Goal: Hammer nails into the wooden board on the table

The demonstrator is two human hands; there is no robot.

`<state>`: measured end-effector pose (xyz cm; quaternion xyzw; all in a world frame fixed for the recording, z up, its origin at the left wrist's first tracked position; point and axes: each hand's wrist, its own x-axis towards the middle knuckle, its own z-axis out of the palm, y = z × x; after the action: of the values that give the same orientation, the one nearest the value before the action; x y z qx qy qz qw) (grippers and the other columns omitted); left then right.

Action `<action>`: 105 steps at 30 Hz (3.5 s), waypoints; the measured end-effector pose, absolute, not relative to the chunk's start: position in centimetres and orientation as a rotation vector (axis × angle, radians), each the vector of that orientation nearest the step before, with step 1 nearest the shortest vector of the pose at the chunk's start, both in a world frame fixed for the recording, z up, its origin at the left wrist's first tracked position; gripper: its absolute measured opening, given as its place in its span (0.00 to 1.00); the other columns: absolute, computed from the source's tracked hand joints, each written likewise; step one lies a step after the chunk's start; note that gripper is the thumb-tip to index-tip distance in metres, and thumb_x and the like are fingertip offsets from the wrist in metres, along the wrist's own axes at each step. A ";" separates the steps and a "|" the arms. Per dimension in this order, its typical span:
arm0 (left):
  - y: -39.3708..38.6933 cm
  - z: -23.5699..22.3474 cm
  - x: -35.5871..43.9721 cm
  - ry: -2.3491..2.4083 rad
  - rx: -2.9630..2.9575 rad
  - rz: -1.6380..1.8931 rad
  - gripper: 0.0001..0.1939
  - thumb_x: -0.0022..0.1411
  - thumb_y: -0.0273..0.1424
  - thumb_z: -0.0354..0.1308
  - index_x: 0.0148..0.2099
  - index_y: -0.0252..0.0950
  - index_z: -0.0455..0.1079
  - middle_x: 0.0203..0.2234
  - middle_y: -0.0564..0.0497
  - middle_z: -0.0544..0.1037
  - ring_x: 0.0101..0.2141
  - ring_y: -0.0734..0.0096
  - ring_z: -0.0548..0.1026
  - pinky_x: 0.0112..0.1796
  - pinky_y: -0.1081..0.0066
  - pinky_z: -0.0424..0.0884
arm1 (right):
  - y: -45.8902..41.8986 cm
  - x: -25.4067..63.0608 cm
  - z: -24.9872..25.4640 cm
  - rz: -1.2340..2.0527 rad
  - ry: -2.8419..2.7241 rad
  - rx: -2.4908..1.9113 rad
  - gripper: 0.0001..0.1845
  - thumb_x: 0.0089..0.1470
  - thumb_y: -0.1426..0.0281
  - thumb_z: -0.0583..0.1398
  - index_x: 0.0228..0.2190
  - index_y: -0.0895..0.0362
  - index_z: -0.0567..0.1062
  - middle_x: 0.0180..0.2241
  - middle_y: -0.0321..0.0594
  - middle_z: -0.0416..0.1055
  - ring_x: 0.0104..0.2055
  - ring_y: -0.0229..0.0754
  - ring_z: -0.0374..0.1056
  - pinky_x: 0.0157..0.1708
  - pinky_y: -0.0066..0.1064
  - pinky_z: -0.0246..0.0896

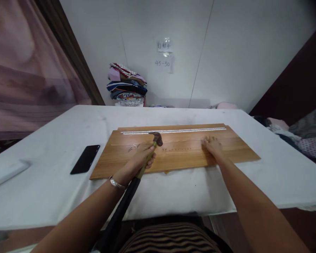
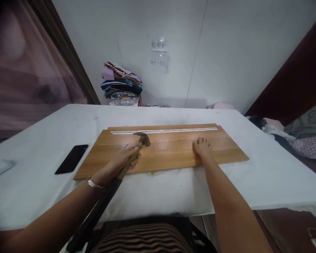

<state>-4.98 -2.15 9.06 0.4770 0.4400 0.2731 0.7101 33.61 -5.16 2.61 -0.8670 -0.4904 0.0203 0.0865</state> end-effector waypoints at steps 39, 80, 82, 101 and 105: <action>-1.6 8.6 -1.6 1.115 0.992 0.465 0.15 0.68 0.46 0.57 0.41 0.39 0.64 0.21 0.59 0.66 0.15 0.82 0.58 0.17 0.79 0.54 | -5.6 34.3 -0.7 0.027 -1.341 -2.634 0.31 0.68 0.57 0.44 0.61 0.59 0.71 0.67 0.60 0.61 0.68 0.61 0.53 0.63 0.56 0.48; -2.1 8.2 -1.4 1.166 1.096 0.377 0.17 0.69 0.48 0.54 0.36 0.39 0.62 0.19 0.59 0.64 0.15 0.80 0.58 0.17 0.77 0.54 | -5.7 33.9 -0.1 0.015 -1.336 -2.630 0.31 0.68 0.58 0.45 0.61 0.59 0.71 0.66 0.60 0.62 0.68 0.61 0.54 0.64 0.56 0.48; -2.0 8.2 -1.4 1.152 1.084 0.374 0.17 0.69 0.47 0.54 0.37 0.39 0.62 0.19 0.59 0.64 0.15 0.80 0.58 0.17 0.77 0.54 | -5.7 33.9 -0.2 0.015 -1.336 -2.630 0.31 0.68 0.57 0.44 0.61 0.59 0.71 0.67 0.59 0.62 0.68 0.60 0.54 0.64 0.56 0.48; -1.7 7.2 -1.6 1.189 1.097 0.388 0.18 0.68 0.49 0.54 0.39 0.39 0.63 0.22 0.58 0.66 0.16 0.82 0.59 0.17 0.78 0.54 | -5.7 33.7 0.1 0.032 -1.338 -2.650 0.31 0.68 0.58 0.44 0.61 0.59 0.71 0.67 0.59 0.61 0.68 0.60 0.54 0.63 0.55 0.49; -1.8 7.8 -1.6 1.153 1.072 0.410 0.17 0.69 0.48 0.54 0.40 0.39 0.64 0.23 0.59 0.66 0.16 0.82 0.58 0.17 0.78 0.53 | -5.7 33.8 0.0 0.000 -1.351 -2.660 0.31 0.68 0.58 0.45 0.62 0.59 0.70 0.66 0.59 0.62 0.68 0.60 0.54 0.62 0.56 0.51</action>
<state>-1.65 -1.77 7.77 0.4789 0.5150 0.1833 0.6869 33.83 -5.67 0.01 -0.8888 -0.4514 0.0001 0.0789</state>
